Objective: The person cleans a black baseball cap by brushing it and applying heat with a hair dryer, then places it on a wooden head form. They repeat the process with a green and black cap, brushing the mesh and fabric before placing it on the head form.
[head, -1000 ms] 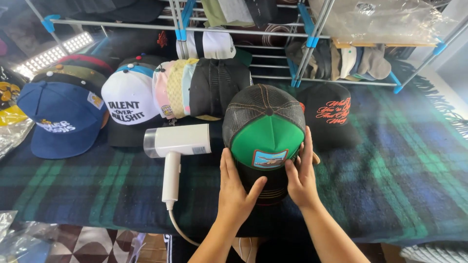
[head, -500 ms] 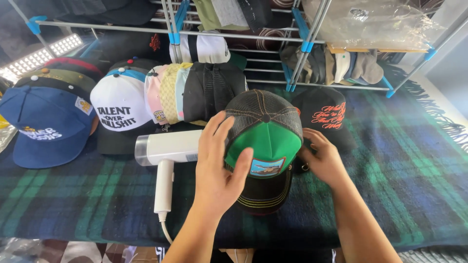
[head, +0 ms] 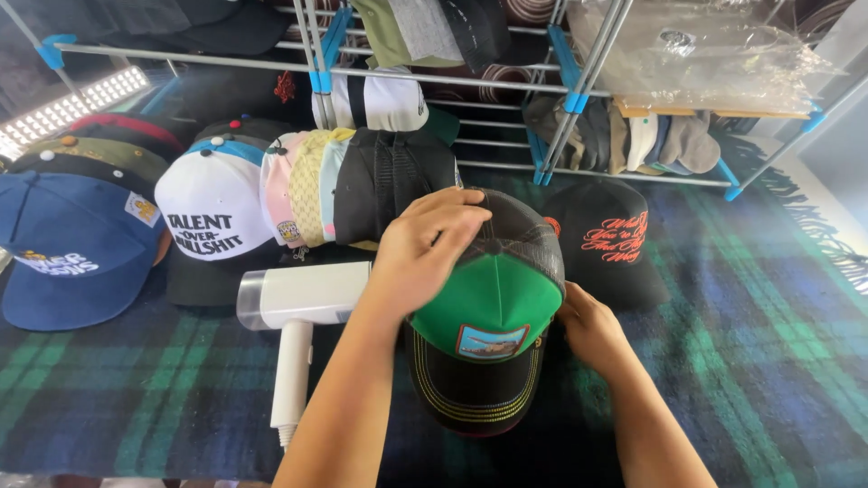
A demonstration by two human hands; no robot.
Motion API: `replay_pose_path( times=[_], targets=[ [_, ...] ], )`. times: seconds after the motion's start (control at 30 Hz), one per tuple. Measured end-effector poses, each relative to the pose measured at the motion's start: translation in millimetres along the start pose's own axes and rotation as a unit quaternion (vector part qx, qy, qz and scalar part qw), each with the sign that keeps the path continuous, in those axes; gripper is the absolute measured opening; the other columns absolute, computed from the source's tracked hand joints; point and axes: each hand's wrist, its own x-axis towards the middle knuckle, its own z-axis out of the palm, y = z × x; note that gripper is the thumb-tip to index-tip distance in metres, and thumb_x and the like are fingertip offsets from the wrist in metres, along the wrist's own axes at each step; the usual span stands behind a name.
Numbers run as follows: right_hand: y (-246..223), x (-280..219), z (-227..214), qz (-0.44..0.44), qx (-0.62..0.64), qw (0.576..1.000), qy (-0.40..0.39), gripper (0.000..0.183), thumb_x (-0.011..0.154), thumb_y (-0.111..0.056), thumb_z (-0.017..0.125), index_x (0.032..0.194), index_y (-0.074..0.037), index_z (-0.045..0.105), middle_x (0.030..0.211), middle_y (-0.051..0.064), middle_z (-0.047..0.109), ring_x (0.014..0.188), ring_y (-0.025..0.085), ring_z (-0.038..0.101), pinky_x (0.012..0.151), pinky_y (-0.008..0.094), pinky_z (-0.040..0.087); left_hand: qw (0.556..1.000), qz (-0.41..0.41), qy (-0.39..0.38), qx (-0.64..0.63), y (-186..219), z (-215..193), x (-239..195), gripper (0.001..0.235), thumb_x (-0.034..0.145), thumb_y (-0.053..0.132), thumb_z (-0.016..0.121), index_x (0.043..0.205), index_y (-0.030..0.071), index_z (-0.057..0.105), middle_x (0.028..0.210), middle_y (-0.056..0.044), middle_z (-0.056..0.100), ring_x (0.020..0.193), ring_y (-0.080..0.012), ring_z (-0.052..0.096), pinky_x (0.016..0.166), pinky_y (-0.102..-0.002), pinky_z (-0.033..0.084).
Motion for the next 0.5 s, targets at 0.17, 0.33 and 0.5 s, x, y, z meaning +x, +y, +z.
replay_pose_path(
  times=[0.17, 0.33, 0.5],
  targets=[
    [-21.3, -6.6, -14.9, 0.089, 0.248, 0.964, 0.036, 0.048, 0.093, -0.009, 0.058, 0.142, -0.006, 0.058, 0.102, 0.016, 0.073, 0.073, 0.025, 0.071, 0.055, 0.035, 0.053, 0.965, -0.174, -0.012, -0.198, -9.8, -19.6, -19.8, 0.04, 0.108, 0.034, 0.044, 0.134, 0.014, 0.066, 0.14, -0.013, 0.064, 0.135, -0.0311, 0.054, 0.117, -0.054, 0.036],
    [-37.0, -12.7, -39.0, 0.025, 0.29, 0.938, 0.186, 0.019, 0.095, -0.007, 0.064, 0.113, -0.005, 0.071, 0.076, 0.014, 0.068, 0.051, 0.016, 0.058, 0.037, 0.027, 0.041, 0.949, -0.232, -0.023, -0.211, -20.6, -25.5, -22.6, 0.051, 0.108, 0.042, 0.039, 0.149, 0.016, 0.055, 0.144, -0.016, 0.062, 0.139, -0.0319, 0.051, 0.119, -0.051, 0.034],
    [-110.5, -12.4, -79.5, -0.375, 0.108, 0.876, 0.283, 0.019, 0.083, 0.012, 0.076, 0.1, 0.012, 0.066, 0.094, 0.025, 0.068, 0.088, 0.04, 0.069, 0.077, 0.045, 0.057, 0.935, -0.257, -0.029, -0.244, -20.5, -25.9, -27.6, 0.052, 0.109, 0.042, 0.036, 0.148, 0.015, 0.057, 0.143, -0.016, 0.063, 0.136, -0.0312, 0.052, 0.119, -0.051, 0.034]
  ],
)
